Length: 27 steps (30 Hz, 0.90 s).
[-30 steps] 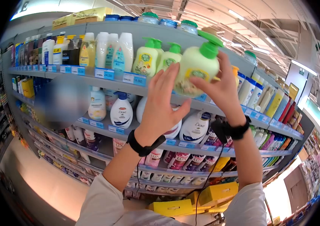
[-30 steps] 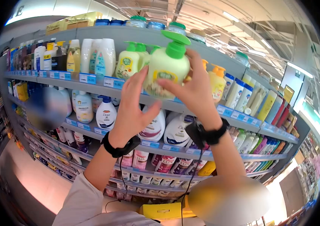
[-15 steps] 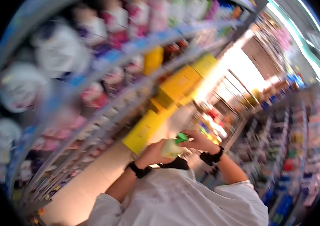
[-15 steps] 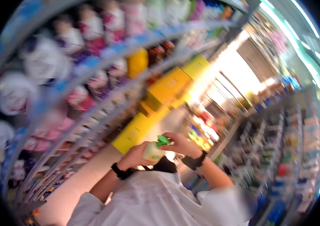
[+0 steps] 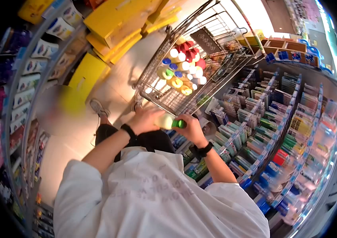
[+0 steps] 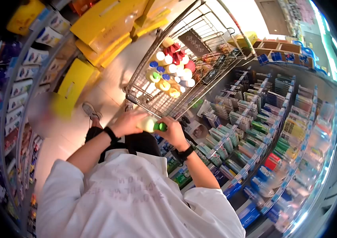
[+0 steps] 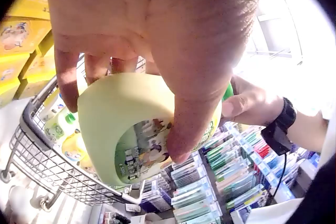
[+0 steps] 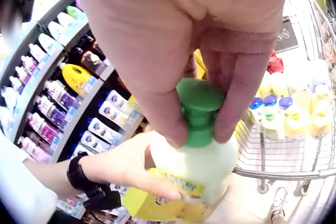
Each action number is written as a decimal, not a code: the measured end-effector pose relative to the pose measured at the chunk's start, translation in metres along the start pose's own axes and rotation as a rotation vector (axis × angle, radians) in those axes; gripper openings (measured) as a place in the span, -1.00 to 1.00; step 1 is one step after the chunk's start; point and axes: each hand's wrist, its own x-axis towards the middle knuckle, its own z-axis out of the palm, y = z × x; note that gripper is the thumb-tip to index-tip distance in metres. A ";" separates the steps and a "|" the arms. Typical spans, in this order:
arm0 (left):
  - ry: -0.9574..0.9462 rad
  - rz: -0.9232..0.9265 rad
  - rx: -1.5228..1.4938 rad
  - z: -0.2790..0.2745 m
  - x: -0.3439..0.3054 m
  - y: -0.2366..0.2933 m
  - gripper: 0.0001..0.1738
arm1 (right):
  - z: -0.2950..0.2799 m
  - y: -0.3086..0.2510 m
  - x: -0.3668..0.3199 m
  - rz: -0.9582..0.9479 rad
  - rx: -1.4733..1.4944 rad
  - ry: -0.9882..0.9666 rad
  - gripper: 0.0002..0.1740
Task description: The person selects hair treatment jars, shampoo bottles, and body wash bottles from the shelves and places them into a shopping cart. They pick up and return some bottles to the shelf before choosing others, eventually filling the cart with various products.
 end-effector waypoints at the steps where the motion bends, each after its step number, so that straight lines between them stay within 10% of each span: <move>1: -0.040 -0.040 0.088 0.012 0.015 -0.005 -0.27 | -0.003 0.012 0.003 0.077 0.008 0.005 -0.65; 9: -0.300 -0.514 0.273 0.109 0.068 -0.082 -0.53 | 0.021 0.200 0.069 0.256 -0.335 0.065 -0.63; 17: -0.100 -0.443 0.272 0.106 0.044 -0.077 -0.47 | 0.087 0.307 0.125 0.416 -0.654 -0.049 -0.79; 27: -0.240 -0.488 0.321 0.100 0.051 -0.078 -0.48 | 0.076 0.242 0.117 0.519 -0.551 -0.028 -0.34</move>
